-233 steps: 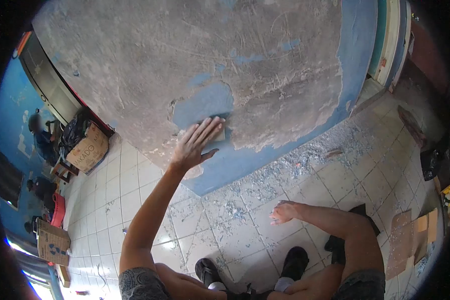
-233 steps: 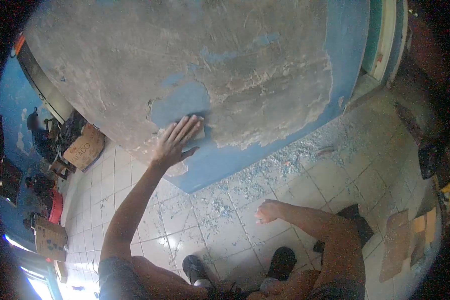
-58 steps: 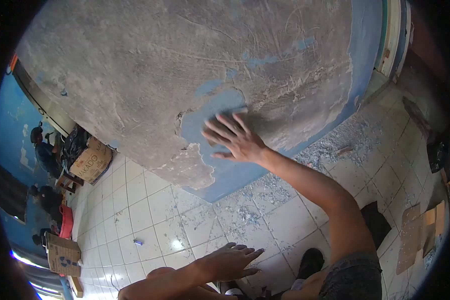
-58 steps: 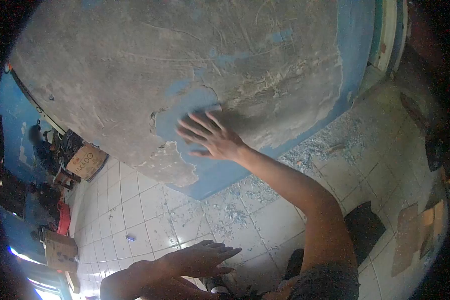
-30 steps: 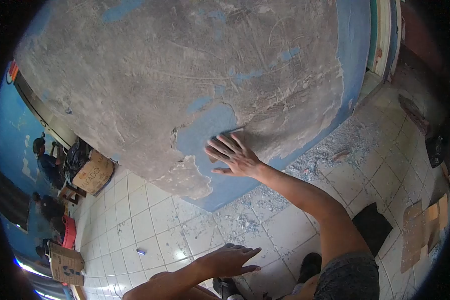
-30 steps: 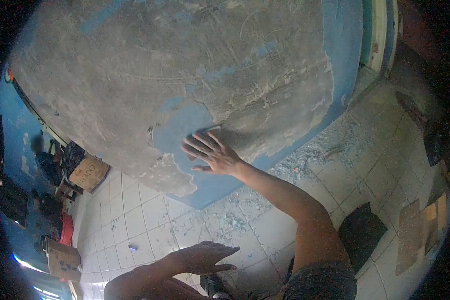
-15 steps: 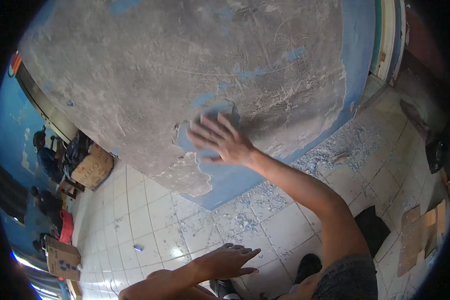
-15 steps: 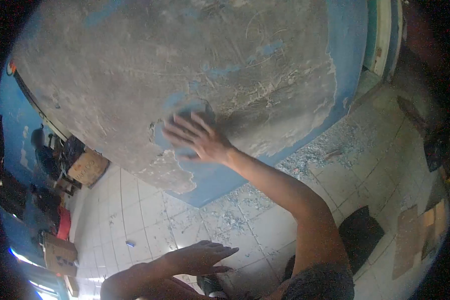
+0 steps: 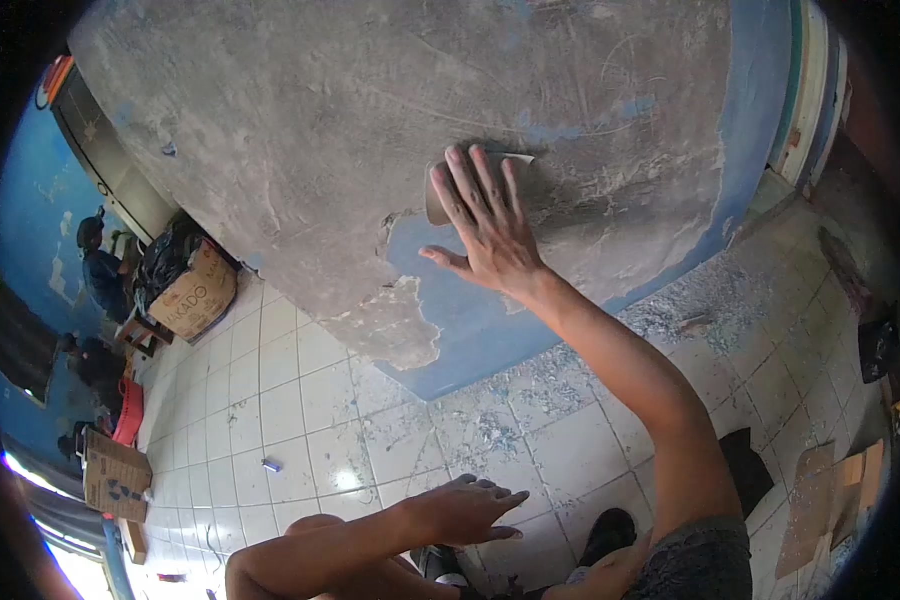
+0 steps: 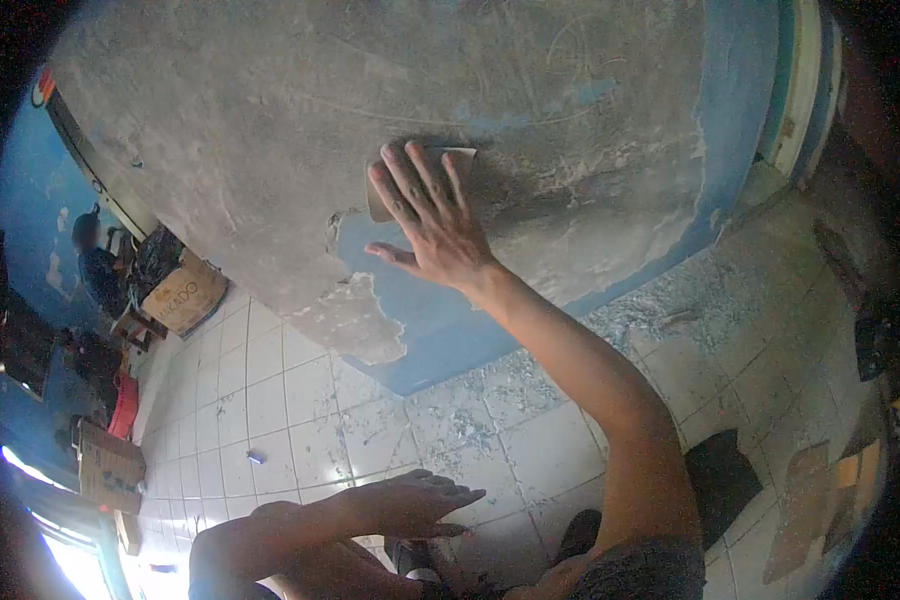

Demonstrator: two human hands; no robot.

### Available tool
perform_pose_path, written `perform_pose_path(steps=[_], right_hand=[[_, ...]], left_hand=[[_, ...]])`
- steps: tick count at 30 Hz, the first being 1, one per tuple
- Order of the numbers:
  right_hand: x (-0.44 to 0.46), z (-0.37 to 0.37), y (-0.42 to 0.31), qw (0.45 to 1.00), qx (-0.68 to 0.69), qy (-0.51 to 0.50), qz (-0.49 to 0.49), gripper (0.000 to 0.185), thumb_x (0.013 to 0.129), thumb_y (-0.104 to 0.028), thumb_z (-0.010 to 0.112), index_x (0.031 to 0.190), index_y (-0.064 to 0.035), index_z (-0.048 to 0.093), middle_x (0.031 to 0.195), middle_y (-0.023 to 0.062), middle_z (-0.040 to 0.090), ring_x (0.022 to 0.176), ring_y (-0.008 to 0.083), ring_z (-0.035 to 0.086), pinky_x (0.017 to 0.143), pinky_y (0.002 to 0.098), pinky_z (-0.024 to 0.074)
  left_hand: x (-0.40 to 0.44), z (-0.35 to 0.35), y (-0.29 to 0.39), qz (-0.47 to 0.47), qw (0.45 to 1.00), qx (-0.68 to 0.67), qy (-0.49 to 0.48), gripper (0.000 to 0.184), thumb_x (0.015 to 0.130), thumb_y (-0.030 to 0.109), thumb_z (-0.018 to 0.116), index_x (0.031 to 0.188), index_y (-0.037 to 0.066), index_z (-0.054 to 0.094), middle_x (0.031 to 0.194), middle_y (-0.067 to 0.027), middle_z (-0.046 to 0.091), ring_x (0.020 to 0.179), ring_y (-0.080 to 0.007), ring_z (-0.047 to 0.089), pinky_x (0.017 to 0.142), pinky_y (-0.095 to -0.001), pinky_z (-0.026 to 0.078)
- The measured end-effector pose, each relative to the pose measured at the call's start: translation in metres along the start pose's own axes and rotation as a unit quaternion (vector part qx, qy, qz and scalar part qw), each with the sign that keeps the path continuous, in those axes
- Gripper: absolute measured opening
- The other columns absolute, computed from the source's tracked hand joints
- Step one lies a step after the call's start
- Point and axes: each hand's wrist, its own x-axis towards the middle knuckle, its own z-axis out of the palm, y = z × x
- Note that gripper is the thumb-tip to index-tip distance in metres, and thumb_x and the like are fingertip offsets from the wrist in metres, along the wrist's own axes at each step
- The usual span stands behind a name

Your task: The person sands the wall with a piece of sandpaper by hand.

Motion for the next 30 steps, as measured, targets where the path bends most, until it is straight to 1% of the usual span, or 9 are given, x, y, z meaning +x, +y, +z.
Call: perform_pose_path(steps=[5,8,10,13,14,18,21,25,30], right_hand=[[-0.083,0.054,-0.012,0.987,-0.091,-0.033,-0.131,0.088,0.095,-0.071,0.036,0.158,-0.0106,0.022,0.165,0.0154,0.015,0.152,0.0357,0.01,0.12,0.061,0.008],[-0.054,0.037,-0.006,0.982,-0.108,-0.019,-0.153,0.087,0.097,-0.067,0.038,0.158,-0.0073,0.019,0.164,0.0183,0.015,0.152,0.0387,0.01,0.12,0.0623,0.0085],[-0.001,0.004,-0.002,1.0,0.004,0.003,-0.017,0.084,0.095,-0.065,0.044,0.158,-0.0129,0.024,0.165,0.0114,0.015,0.152,0.0304,0.014,0.121,0.0587,0.0106],[0.028,-0.013,-0.003,0.997,0.031,0.064,0.016,0.083,0.096,-0.064,0.044,0.158,-0.0125,0.024,0.165,0.0131,0.016,0.152,0.0309,0.014,0.121,0.0595,0.0107],[0.011,0.0,-0.007,1.0,-0.001,0.02,-0.003,0.087,0.096,-0.067,0.038,0.158,-0.0081,0.02,0.164,0.0166,0.014,0.152,0.0369,0.012,0.12,0.063,0.0079],[-0.089,0.054,-0.023,0.989,-0.044,-0.07,-0.126,0.084,0.097,-0.068,0.035,0.158,-0.0117,0.02,0.166,0.0096,0.014,0.153,0.0312,0.012,0.121,0.0597,0.0077],[-0.041,0.028,-0.008,0.988,-0.061,-0.052,-0.135,0.083,0.098,-0.065,0.037,0.159,-0.0118,0.02,0.166,0.011,0.013,0.152,0.033,0.012,0.121,0.0595,0.0067],[0.038,-0.017,0.003,0.996,0.005,0.084,0.013,0.085,0.095,-0.066,0.045,0.159,-0.0173,0.017,0.166,0.0082,0.015,0.152,0.0282,0.014,0.123,0.056,0.0071],[-0.064,0.047,-0.017,0.994,-0.019,-0.029,-0.1,0.086,0.095,-0.066,0.043,0.159,-0.0141,0.019,0.165,0.0126,0.014,0.152,0.034,0.012,0.121,0.0588,0.0064]], left_hand=[[0.0,0.005,-0.005,-0.011,0.999,0.031,0.028,0.072,0.1,0.054,0.045,0.148,0.001,0.038,0.129,-0.0228,0.061,0.126,-0.0376,0.054,0.106,-0.0474,0.04],[-0.001,0.008,-0.001,-0.004,1.0,0.017,0.015,0.071,0.1,0.052,0.046,0.149,0.001,0.037,0.131,-0.0228,0.06,0.125,-0.0378,0.054,0.106,-0.0471,0.041],[0.001,0.006,0.0,0.015,1.0,0.009,0.013,0.069,0.101,0.051,0.046,0.148,0.001,0.038,0.129,-0.0227,0.061,0.124,-0.0375,0.055,0.105,-0.0469,0.041],[0.001,0.01,0.008,0.01,0.999,0.024,0.018,0.067,0.101,0.049,0.046,0.145,-0.001,0.04,0.125,-0.0229,0.062,0.122,-0.0367,0.056,0.104,-0.0475,0.041],[0.001,0.013,0.007,0.009,0.998,0.045,0.038,0.067,0.101,0.049,0.046,0.145,-0.001,0.04,0.125,-0.023,0.062,0.122,-0.0365,0.056,0.104,-0.0477,0.042],[-0.001,0.011,0.009,0.007,0.997,0.062,0.048,0.067,0.101,0.05,0.046,0.145,0.0,0.04,0.128,-0.0211,0.061,0.123,-0.0361,0.055,0.104,-0.0486,0.041],[-0.001,0.006,0.013,0.008,0.998,0.055,0.011,0.067,0.101,0.05,0.046,0.146,0.001,0.041,0.13,-0.0195,0.06,0.126,-0.0351,0.054,0.105,-0.0478,0.041],[-0.004,0.01,0.016,0.013,0.999,0.042,0.031,0.066,0.1,0.049,0.048,0.145,0.001,0.042,0.13,-0.0197,0.06,0.123,-0.0345,0.055,0.104,-0.0467,0.041],[-0.005,0.018,0.014,0.004,0.996,0.055,0.068,0.066,0.1,0.047,0.049,0.145,0.0,0.042,0.126,-0.0217,0.061,0.121,-0.0362,0.056,0.103,-0.0479,0.041]])
